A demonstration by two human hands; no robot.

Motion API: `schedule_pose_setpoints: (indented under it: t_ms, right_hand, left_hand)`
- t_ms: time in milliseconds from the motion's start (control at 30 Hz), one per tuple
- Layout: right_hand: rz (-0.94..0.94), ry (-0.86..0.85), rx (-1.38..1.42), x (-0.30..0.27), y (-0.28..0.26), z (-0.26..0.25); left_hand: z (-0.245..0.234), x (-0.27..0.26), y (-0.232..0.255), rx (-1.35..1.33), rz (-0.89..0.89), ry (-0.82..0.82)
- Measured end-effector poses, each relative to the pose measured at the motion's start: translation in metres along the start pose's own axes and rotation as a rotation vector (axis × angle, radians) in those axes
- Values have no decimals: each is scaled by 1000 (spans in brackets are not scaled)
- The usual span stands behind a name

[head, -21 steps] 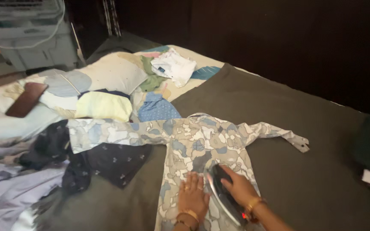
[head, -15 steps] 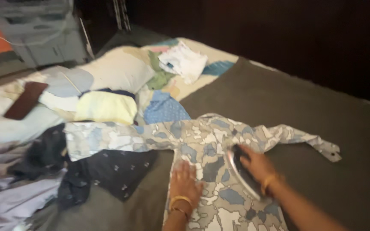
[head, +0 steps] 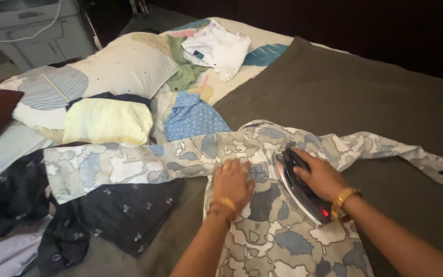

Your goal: The person irons a patterned long-sleeve shirt on a bed, smoothing the body and sleeves with an electric iron, then folds it. The person then irons a blue patterned shirt, smoothing the sleeves and body before folding it as well.

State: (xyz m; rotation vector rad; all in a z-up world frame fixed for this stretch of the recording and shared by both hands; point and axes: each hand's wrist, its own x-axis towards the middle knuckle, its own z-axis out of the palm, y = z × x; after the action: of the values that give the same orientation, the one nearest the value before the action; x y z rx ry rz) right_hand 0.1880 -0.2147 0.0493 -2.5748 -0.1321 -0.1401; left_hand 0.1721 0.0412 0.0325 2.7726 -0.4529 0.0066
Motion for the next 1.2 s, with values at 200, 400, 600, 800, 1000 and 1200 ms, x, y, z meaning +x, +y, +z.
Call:
schedule_pose_setpoints:
  t_ms: [200, 400, 600, 800, 1000, 1200]
  right_hand:
    - [204, 168, -32, 74, 28, -2]
    - [346, -28, 300, 77, -1, -10]
    - [-637, -301, 134, 41, -49, 23]
    - [-282, 32, 65, 97, -62, 32]
    - [74, -518, 311, 71, -93, 28]
    - [-418, -459, 123, 44, -110, 32]
  left_hand:
    - [4, 50, -60, 268, -169, 45]
    - [3, 33, -127, 254, -415, 347]
    - [24, 37, -144, 297, -377, 385]
    - [18, 43, -149, 186, -381, 462]
    - [-14, 70, -168, 76, -529, 420]
    - [-15, 77, -190, 252, -402, 727]
